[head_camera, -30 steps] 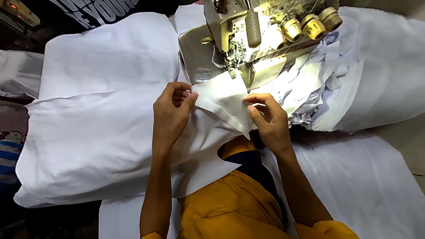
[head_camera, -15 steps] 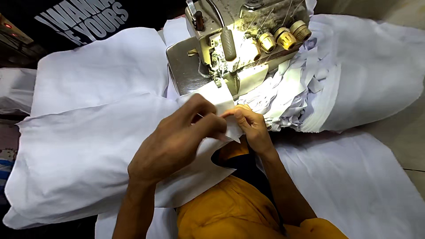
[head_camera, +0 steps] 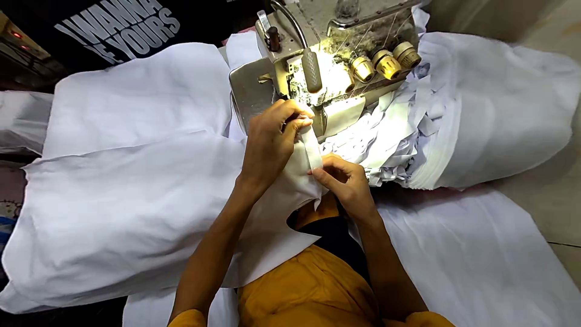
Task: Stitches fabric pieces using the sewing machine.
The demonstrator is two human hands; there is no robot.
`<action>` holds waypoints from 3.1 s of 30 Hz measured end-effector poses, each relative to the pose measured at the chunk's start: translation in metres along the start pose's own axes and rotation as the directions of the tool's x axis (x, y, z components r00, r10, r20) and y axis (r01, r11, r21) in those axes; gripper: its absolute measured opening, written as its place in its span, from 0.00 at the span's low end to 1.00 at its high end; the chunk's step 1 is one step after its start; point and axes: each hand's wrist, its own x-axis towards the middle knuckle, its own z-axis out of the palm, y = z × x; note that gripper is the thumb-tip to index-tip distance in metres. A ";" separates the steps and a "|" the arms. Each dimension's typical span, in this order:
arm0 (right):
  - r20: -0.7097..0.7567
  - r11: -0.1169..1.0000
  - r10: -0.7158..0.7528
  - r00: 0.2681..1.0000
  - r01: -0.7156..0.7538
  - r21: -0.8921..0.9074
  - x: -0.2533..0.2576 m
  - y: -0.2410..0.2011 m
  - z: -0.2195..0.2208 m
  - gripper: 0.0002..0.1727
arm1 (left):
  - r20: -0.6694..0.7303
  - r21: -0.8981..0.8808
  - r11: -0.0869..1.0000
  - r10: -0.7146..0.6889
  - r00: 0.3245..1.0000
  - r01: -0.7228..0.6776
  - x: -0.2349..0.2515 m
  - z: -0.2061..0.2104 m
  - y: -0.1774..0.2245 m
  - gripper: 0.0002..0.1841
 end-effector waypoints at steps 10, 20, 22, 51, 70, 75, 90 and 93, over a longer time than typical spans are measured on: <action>-0.120 0.998 -0.022 0.993 0.014 -0.067 -0.007 -0.002 0.005 0.11 | -0.152 0.184 0.982 0.082 0.985 -0.053 -0.001 0.013 -0.003 0.06; -0.104 0.999 -0.015 0.994 0.010 -0.052 -0.004 0.001 0.002 0.11 | -0.165 0.425 0.888 0.270 0.949 -0.179 -0.029 0.016 0.005 0.11; -0.108 0.998 -0.020 0.994 0.014 -0.060 -0.004 0.003 0.002 0.11 | -0.078 0.453 0.864 0.286 0.955 -0.222 -0.045 0.023 0.004 0.15; -0.220 0.998 0.008 0.976 0.007 0.068 -0.016 -0.013 0.011 0.14 | -0.103 0.273 0.957 -0.070 0.992 0.096 -0.069 0.037 0.012 0.31; -0.204 0.999 0.018 0.979 -0.011 0.036 -0.011 0.001 0.012 0.15 | -0.075 0.392 0.912 -0.100 0.992 0.121 -0.059 0.024 0.003 0.25; -0.200 0.999 0.022 0.980 -0.014 0.040 -0.010 0.001 0.011 0.14 | -0.063 0.463 0.876 -0.122 0.990 0.138 -0.060 0.024 0.003 0.25; -0.171 0.999 0.040 0.985 -0.033 0.042 -0.007 0.000 0.007 0.16 | -0.090 0.453 0.870 -0.175 0.981 0.196 -0.059 0.028 -0.001 0.27; -0.152 0.998 0.052 0.987 -0.049 0.027 -0.006 0.003 0.005 0.16 | -0.089 0.455 0.868 -0.177 0.980 0.198 -0.058 0.028 -0.001 0.27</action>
